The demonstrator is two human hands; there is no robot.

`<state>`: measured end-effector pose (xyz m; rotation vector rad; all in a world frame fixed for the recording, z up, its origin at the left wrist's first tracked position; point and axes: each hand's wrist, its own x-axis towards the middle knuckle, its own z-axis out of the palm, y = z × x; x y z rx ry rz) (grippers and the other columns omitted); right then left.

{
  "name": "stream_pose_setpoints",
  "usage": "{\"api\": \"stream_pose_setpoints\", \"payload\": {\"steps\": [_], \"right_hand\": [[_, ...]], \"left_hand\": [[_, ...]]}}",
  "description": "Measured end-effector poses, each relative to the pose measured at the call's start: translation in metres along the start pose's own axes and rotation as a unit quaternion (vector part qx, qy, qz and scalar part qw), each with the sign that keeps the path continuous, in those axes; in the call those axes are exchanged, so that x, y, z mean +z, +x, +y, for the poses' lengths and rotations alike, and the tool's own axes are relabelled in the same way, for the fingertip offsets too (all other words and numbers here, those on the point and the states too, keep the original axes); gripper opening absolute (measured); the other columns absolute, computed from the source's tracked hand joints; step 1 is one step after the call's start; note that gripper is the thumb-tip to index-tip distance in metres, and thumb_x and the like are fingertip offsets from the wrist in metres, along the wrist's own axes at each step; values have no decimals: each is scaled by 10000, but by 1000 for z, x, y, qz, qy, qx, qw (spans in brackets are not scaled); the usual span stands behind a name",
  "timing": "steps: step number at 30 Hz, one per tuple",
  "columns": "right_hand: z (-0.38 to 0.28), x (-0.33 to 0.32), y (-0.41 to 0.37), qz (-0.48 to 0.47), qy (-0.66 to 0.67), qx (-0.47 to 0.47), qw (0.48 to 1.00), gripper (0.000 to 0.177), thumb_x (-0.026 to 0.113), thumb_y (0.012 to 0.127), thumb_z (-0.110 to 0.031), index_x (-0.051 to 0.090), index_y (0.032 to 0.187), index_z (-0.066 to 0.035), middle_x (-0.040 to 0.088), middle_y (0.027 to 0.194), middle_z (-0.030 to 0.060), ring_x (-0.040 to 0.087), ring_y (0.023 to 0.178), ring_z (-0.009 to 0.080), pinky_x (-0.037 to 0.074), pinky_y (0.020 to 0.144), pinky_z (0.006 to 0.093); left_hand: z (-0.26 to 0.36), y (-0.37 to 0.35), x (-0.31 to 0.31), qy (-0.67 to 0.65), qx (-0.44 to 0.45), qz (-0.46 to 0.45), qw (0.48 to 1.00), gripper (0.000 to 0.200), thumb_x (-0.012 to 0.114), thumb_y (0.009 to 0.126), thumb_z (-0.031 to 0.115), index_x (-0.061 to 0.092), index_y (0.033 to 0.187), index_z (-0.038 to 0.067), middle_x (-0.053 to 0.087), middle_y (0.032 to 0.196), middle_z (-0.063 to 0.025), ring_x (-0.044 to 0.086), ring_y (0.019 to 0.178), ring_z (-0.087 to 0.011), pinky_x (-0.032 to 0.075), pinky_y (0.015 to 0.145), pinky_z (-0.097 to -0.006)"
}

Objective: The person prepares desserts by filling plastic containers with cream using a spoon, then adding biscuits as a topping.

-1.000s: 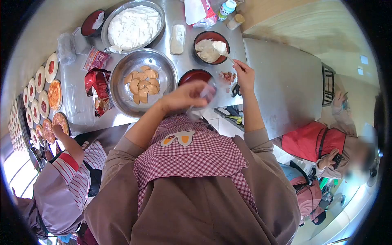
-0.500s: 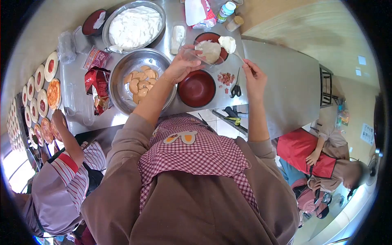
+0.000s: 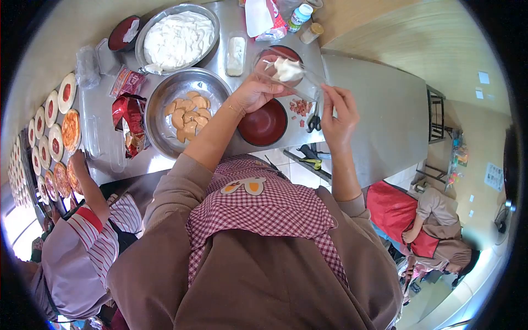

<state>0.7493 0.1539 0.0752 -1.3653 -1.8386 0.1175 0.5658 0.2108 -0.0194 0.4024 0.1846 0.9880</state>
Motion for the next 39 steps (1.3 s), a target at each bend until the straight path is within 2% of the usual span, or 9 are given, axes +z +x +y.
{"api": "stream_pose_setpoints", "payload": {"steps": [8, 14, 16, 21, 23, 26, 28, 31, 39], "right_hand": [[-13, 2, -2, -31, -26, -8, 999, 267, 604, 750, 92, 669, 976, -35, 587, 889, 106, 587, 668, 219, 477, 590, 306], [-15, 2, -6, -53, -48, -25, 997, 186, 606, 809, 57, 664, 970, -13, 587, 867, 118, 578, 712, 218, 467, 612, 287], [-16, 2, -7, 1, -59, -40, 997, 185, 604, 806, 57, 664, 968, -13, 589, 871, 117, 580, 716, 221, 470, 614, 285], [-17, 3, -9, -48, -62, -38, 996, 281, 604, 745, 87, 648, 1000, -25, 589, 906, 114, 604, 741, 240, 494, 625, 321], [-21, 0, -8, -31, -66, -62, 995, 264, 602, 763, 79, 648, 1001, -24, 589, 900, 112, 607, 712, 227, 496, 598, 312], [-31, -10, -2, -39, -26, 2, 999, 221, 587, 803, 57, 652, 999, -20, 588, 866, 106, 602, 638, 185, 482, 524, 278], [-31, -13, -1, -81, 15, 87, 993, 165, 596, 817, 8, 670, 961, -24, 591, 802, 90, 578, 692, 196, 456, 627, 280], [-25, -9, -3, -122, 32, 123, 984, 155, 596, 820, -15, 675, 951, -35, 589, 773, 93, 580, 683, 194, 444, 607, 276], [-24, 12, -13, -132, -33, 67, 988, 167, 603, 804, -22, 658, 955, -67, 592, 817, 72, 594, 636, 212, 456, 555, 310]], "left_hand": [[3, -1, 5, 9, 19, -28, 999, 634, 648, 731, -103, 380, 1237, 169, 476, 1295, -89, 503, 1183, -306, 476, 947, -489], [0, -3, -2, 6, 23, -44, 999, 653, 658, 733, -89, 381, 1254, 189, 474, 1293, -79, 489, 1197, -303, 479, 940, -489], [0, -3, 0, -4, 21, -42, 999, 651, 655, 728, -97, 390, 1243, 199, 466, 1297, -74, 479, 1207, -300, 480, 938, -491], [-3, -4, -4, 8, 13, -56, 998, 649, 640, 706, -132, 413, 1204, 218, 436, 1316, -61, 454, 1229, -294, 480, 935, -495], [-5, -7, -5, -12, 24, -45, 999, 662, 656, 712, -103, 387, 1237, 198, 410, 1338, -125, 405, 1255, -371, 435, 980, -513], [-2, -7, -6, 34, 40, -36, 998, 670, 636, 707, -129, 377, 1235, 191, 412, 1334, -134, 405, 1256, -367, 426, 988, -522], [1, -8, -4, 35, 30, -46, 998, 674, 627, 702, -140, 372, 1235, 184, 412, 1331, -139, 413, 1253, -354, 422, 994, -519], [3, -11, 7, 45, 12, -44, 998, 671, 609, 681, -169, 385, 1219, 163, 434, 1322, -133, 439, 1239, -308, 434, 993, -477], [-5, -15, 7, 51, -14, -27, 998, 671, 596, 647, -187, 391, 1218, 98, 483, 1298, -124, 465, 1222, -270, 421, 1017, -430]]}}
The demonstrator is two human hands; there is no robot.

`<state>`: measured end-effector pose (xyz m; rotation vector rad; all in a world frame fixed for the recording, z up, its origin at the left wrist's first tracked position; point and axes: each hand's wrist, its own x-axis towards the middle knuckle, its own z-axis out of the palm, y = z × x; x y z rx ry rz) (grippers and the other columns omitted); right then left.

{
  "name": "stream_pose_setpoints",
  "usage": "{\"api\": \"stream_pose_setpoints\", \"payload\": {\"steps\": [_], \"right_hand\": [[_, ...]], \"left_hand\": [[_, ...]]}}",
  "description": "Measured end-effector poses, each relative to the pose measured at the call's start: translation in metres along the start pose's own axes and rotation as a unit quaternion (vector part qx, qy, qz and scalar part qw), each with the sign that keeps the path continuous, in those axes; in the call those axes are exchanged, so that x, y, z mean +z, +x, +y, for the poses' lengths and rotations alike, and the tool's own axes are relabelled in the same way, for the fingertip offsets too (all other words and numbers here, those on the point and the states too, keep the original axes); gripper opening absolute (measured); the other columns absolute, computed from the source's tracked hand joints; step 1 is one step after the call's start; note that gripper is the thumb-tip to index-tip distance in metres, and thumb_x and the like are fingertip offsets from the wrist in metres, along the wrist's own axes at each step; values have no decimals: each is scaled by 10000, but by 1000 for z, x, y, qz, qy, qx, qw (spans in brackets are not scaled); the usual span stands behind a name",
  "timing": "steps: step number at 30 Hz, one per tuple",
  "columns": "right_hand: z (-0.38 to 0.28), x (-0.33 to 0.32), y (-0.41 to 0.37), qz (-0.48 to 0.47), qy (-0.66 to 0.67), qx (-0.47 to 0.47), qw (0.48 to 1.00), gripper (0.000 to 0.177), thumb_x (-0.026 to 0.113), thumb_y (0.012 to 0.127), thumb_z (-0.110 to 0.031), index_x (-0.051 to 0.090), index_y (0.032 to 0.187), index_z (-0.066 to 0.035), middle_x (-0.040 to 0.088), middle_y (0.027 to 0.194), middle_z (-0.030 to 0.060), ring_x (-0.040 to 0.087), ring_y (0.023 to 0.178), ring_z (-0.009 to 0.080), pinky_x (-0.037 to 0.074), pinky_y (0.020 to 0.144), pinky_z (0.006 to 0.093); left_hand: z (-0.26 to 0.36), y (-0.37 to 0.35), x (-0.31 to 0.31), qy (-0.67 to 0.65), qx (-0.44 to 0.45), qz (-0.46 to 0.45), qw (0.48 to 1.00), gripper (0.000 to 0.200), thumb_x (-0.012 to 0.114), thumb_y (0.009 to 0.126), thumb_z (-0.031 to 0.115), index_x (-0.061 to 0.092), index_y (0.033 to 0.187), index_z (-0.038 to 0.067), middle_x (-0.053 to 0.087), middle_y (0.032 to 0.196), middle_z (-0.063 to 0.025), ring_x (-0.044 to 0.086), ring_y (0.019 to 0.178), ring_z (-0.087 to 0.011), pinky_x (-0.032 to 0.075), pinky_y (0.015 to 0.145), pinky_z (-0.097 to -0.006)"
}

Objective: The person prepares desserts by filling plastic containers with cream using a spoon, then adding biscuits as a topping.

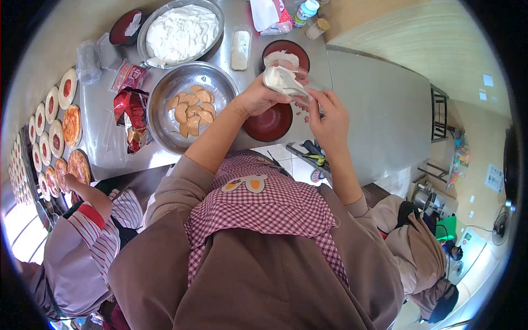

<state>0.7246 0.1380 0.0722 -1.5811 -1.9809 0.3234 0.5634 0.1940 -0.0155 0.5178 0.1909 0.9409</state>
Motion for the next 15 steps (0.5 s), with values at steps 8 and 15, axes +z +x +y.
{"api": "stream_pose_setpoints", "payload": {"steps": [8, 15], "right_hand": [[-5, -13, 5, 75, -43, -106, 991, 177, 602, 782, 15, 645, 946, -36, 584, 820, 92, 586, 672, 246, 460, 592, 327], [11, -10, -1, -9, 16, -3, 1000, 162, 596, 781, -5, 652, 929, -42, 579, 789, 90, 575, 674, 254, 451, 599, 333]], "left_hand": [[7, -10, -9, -25, 28, 28, 999, 695, 638, 648, -164, 371, 1224, 119, 474, 1271, -147, 442, 1237, -361, 434, 989, -506], [12, -11, -14, 12, 47, -10, 999, 676, 633, 662, -160, 367, 1220, 113, 470, 1272, -132, 435, 1246, -345, 441, 987, -495]]}}
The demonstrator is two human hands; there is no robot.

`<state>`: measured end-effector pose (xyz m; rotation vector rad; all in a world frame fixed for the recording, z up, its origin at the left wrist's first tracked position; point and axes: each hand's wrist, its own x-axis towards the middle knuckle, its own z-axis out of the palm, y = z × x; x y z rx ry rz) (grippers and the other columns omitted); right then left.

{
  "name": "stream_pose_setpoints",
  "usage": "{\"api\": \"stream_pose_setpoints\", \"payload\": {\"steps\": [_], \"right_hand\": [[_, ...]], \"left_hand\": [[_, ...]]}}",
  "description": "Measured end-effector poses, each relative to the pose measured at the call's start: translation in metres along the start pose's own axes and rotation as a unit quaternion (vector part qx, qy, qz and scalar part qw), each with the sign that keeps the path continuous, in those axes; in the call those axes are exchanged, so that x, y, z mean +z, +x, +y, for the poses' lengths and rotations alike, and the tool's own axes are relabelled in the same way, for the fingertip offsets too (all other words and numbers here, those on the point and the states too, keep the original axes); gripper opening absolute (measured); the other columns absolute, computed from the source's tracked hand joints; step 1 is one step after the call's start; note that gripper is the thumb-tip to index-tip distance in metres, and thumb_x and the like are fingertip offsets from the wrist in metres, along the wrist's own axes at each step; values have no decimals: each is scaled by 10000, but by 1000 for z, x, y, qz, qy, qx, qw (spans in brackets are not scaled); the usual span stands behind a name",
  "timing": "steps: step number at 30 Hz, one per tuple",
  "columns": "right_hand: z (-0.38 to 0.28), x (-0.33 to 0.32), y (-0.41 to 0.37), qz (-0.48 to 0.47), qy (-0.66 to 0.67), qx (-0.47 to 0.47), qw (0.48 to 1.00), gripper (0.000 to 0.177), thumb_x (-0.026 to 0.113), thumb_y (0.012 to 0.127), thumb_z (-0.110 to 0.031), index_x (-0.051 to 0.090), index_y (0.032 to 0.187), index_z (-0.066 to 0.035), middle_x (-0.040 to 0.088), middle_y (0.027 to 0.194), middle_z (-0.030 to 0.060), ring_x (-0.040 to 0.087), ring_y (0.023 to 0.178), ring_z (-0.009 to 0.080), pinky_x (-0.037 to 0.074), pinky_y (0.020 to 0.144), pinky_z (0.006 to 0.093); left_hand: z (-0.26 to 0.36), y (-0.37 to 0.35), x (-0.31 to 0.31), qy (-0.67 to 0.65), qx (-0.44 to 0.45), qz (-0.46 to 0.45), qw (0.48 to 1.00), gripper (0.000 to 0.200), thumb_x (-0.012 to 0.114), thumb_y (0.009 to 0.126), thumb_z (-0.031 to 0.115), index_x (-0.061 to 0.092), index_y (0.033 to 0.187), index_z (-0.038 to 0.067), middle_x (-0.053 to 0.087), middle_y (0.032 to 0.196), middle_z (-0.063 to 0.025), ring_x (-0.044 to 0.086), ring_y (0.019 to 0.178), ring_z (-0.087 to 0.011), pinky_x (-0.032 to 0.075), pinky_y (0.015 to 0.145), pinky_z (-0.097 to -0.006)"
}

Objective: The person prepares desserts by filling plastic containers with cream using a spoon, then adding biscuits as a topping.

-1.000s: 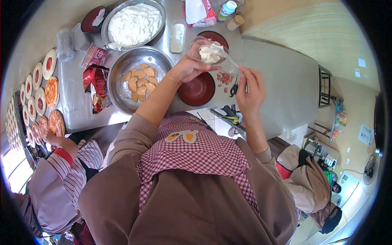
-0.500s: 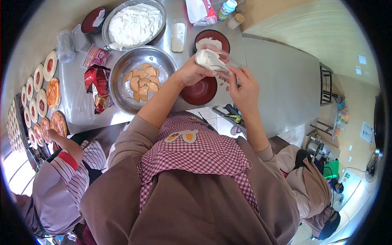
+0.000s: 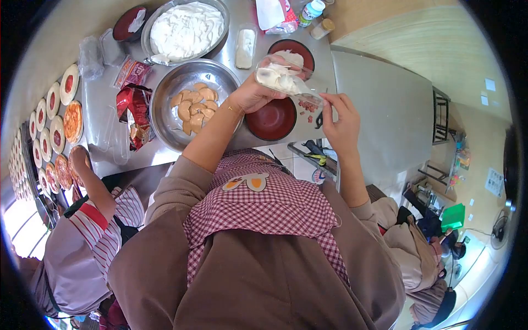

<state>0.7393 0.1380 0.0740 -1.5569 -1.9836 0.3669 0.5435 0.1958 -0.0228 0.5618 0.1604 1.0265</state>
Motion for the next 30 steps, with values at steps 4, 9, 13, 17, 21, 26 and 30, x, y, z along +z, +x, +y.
{"api": "stream_pose_setpoints", "payload": {"steps": [4, 9, 13, 17, 21, 26, 30], "right_hand": [[1, 13, 4, 14, -26, -10, 1000, 149, 602, 785, -44, 648, 926, -63, 583, 791, 82, 576, 682, 270, 446, 604, 359], [-7, 21, 10, 2, -33, -27, 999, 151, 599, 780, -44, 631, 926, -66, 578, 783, 83, 570, 676, 272, 433, 600, 368], [-8, 19, 14, -13, -69, -57, 996, 144, 595, 782, -43, 629, 918, -77, 581, 781, 59, 563, 658, 243, 405, 594, 361], [-1, 4, 15, -37, -100, -52, 993, 142, 601, 782, -52, 634, 914, -93, 587, 780, 40, 562, 649, 217, 379, 607, 346], [-4, -5, 18, -21, -78, -46, 996, 137, 605, 782, -59, 642, 906, -103, 589, 775, 28, 563, 668, 205, 357, 618, 331], [-8, 5, 23, -30, -53, -82, 995, 163, 612, 773, -56, 651, 921, -112, 588, 777, 25, 565, 688, 203, 355, 621, 335], [11, 5, 14, -53, -84, -78, 992, 164, 613, 772, -56, 657, 918, -114, 589, 785, 25, 566, 687, 201, 354, 621, 335]], "left_hand": [[-2, 2, 8, -16, -17, 4, 1000, 690, 649, 643, -162, 380, 1219, 107, 472, 1272, -131, 434, 1248, -342, 432, 1000, -483], [-4, 2, 10, -33, -53, 19, 998, 674, 637, 640, -177, 399, 1196, 120, 482, 1308, -141, 467, 1223, -291, 404, 1026, -436], [-5, 1, 6, -23, -60, 23, 998, 683, 643, 636, -174, 398, 1205, 114, 482, 1309, -153, 467, 1223, -295, 405, 1026, -440], [-5, -1, -6, -20, -36, 9, 999, 716, 690, 629, -137, 389, 1228, 113, 506, 1256, -130, 478, 1212, -312, 448, 983, -457], [-5, -2, -14, 7, -58, 39, 998, 723, 721, 620, -111, 389, 1221, 115, 502, 1263, -129, 485, 1204, -297, 449, 981, -458], [-3, 4, -2, 50, -77, 23, 996, 714, 672, 585, -156, 420, 1203, 99, 553, 1199, -108, 511, 1178, -246, 431, 994, -369], [6, 3, -4, 23, -83, 37, 996, 731, 678, 578, -150, 418, 1215, 97, 557, 1208, -105, 521, 1167, -235, 430, 996, -355]]}}
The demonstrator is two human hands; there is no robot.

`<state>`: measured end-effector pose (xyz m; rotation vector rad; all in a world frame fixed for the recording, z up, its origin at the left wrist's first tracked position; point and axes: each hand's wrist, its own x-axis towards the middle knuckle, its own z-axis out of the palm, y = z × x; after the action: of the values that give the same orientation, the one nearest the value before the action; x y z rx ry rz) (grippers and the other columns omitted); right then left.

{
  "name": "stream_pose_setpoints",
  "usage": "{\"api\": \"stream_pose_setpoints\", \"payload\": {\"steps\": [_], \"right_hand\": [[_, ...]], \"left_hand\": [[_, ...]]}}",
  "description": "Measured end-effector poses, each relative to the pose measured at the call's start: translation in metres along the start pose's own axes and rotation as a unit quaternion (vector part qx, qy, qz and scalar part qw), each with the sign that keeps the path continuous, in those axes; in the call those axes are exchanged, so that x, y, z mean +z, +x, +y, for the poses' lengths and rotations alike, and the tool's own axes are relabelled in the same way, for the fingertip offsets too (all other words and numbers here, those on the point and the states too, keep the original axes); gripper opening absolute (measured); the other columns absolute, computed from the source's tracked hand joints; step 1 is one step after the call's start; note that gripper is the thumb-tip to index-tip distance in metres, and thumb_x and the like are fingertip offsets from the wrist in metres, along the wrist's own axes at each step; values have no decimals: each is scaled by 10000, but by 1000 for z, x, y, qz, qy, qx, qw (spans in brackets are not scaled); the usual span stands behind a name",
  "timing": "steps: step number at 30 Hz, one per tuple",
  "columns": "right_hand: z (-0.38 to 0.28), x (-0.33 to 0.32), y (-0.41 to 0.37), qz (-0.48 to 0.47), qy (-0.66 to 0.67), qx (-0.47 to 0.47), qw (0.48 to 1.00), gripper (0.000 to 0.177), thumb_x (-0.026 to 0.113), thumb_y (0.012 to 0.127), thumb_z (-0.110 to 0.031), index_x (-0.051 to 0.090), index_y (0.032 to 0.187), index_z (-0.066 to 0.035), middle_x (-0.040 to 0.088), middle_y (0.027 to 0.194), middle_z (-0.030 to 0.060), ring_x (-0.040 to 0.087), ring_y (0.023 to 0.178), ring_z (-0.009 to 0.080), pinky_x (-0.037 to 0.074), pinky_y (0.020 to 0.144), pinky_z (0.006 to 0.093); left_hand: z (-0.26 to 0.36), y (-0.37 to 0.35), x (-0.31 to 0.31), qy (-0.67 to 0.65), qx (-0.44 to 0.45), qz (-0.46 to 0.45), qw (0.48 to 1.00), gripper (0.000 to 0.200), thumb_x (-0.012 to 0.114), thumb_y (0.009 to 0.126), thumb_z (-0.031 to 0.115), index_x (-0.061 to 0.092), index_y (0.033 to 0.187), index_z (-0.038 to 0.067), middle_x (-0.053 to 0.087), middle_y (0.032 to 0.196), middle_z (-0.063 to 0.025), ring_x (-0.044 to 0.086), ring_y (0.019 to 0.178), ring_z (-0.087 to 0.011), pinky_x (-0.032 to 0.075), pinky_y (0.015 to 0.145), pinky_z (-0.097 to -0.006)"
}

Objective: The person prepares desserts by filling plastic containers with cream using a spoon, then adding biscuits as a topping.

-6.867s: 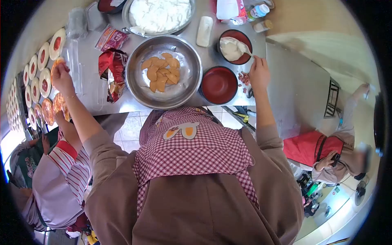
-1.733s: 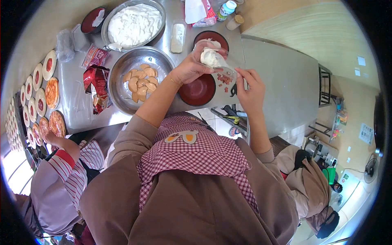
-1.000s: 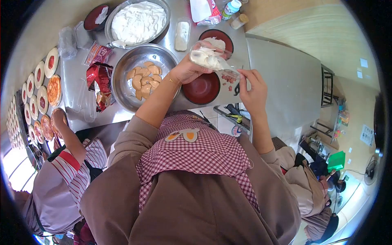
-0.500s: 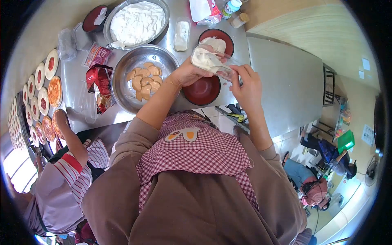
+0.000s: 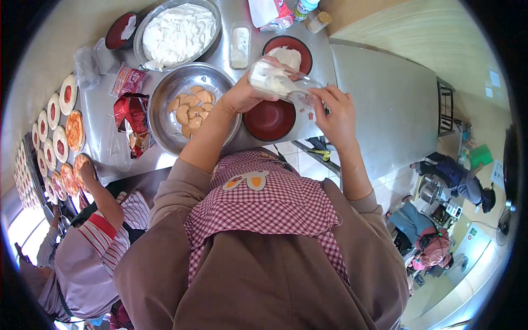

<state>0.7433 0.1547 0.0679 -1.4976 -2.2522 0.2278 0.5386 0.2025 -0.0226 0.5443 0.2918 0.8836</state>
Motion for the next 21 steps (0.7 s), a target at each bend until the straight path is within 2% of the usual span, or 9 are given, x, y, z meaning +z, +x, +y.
{"api": "stream_pose_setpoints", "payload": {"steps": [2, 5, 11, 14, 18, 20, 21], "right_hand": [[14, -3, -9, 0, -16, 6, 1000, 157, 611, 774, -55, 659, 911, -114, 590, 789, 25, 567, 685, 199, 353, 621, 333], [22, -8, -18, 5, -28, 40, 999, 136, 611, 782, -59, 661, 899, -106, 592, 784, 28, 569, 683, 197, 358, 626, 333], [9, 0, -11, 66, 76, 79, 992, 123, 607, 794, -46, 651, 903, -84, 594, 771, 39, 571, 669, 212, 372, 610, 329], [-3, 17, -1, 68, 109, 69, 989, 147, 604, 796, -35, 640, 931, -82, 599, 783, 57, 577, 666, 234, 390, 617, 342], [3, 28, -6, 70, 77, 85, 991, 132, 602, 801, -48, 643, 923, -80, 602, 785, 62, 577, 670, 240, 394, 622, 346], [7, 20, -14, 40, 153, 185, 970, 121, 595, 806, -61, 647, 914, -77, 602, 781, 62, 577, 684, 247, 393, 630, 353], [14, 20, -17, 39, 153, 185, 970, 121, 595, 806, -61, 647, 914, -77, 602, 781, 62, 577, 684, 247, 393, 630, 353]], "left_hand": [[3, -1, -10, 41, 26, -2, 999, 737, 682, 582, -145, 411, 1225, 93, 557, 1216, -108, 521, 1168, -250, 429, 997, -370], [4, -5, -14, 28, 28, 29, 999, 741, 683, 582, -147, 408, 1228, 90, 551, 1222, -109, 516, 1174, -258, 424, 1001, -379], [-3, 2, -10, 34, 36, 39, 998, 751, 687, 572, -146, 405, 1226, 91, 541, 1218, -113, 509, 1171, -248, 417, 1004, -378], [-15, 11, -2, 39, 63, -12, 997, 750, 695, 572, -137, 412, 1225, 98, 540, 1216, -100, 504, 1171, -242, 420, 999, -377], [-14, 12, 0, 20, 62, -8, 998, 745, 698, 573, -134, 421, 1222, 104, 546, 1201, -82, 502, 1173, -227, 426, 988, -373], [-12, 10, -7, 67, 76, 39, 994, 738, 694, 577, -136, 428, 1220, 111, 557, 1165, -65, 521, 1139, -207, 443, 963, -357], [-12, 8, -9, 67, 76, 40, 994, 738, 694, 577, -136, 428, 1220, 111, 557, 1165, -65, 521, 1139, -207, 443, 963, -357]]}}
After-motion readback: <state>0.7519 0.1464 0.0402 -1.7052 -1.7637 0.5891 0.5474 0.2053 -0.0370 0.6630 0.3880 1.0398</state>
